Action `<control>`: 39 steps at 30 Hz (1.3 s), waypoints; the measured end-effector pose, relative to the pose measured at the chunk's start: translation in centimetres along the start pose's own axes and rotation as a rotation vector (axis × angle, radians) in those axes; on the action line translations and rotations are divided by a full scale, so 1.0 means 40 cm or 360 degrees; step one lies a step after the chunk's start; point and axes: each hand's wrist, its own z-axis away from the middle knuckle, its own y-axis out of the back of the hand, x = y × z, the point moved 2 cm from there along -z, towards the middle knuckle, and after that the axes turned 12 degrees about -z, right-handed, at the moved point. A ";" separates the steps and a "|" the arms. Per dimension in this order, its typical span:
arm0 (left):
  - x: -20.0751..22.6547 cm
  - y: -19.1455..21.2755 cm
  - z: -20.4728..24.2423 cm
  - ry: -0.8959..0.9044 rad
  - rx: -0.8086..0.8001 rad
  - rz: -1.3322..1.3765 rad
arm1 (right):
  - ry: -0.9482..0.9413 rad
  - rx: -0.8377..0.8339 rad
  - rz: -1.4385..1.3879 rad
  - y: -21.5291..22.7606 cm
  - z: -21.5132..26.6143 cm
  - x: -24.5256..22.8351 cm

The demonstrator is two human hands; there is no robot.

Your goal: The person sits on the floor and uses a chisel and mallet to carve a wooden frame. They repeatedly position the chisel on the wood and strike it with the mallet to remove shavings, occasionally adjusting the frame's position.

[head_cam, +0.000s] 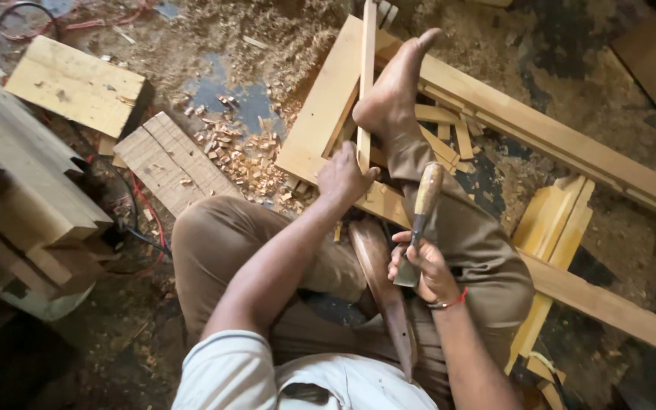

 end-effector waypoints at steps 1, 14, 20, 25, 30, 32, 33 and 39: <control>0.000 -0.005 -0.013 -0.0017 0.0022 0.0011 | -0.0007 0.0023 0.0016 0.002 -0.012 -0.004; -0.063 -0.040 -0.036 -0.0093 0.0547 0.0028 | 0.0054 -0.0103 0.0156 -0.168 0.088 0.011; -0.040 0.022 0.008 -0.0142 0.0261 -0.0085 | 0.0102 -0.0073 0.0200 -0.183 0.090 0.013; -0.037 -0.012 -0.004 -0.0033 0.0217 0.0113 | 0.0104 -0.0061 0.0189 -0.176 0.096 0.015; -0.067 -0.057 -0.028 0.0027 0.0277 0.0264 | 0.0068 -0.0045 0.0166 -0.158 0.095 0.027; -0.077 -0.054 -0.041 0.0115 0.0070 0.0322 | 0.0068 -0.0053 0.0182 -0.148 0.081 0.025; -0.082 -0.046 -0.045 0.0161 -0.0031 0.0348 | 0.0069 -0.0062 0.0187 -0.142 0.072 0.026; -0.049 0.090 -0.023 -0.0103 0.0182 0.0585 | 0.0206 0.0192 0.0535 -0.106 0.053 0.009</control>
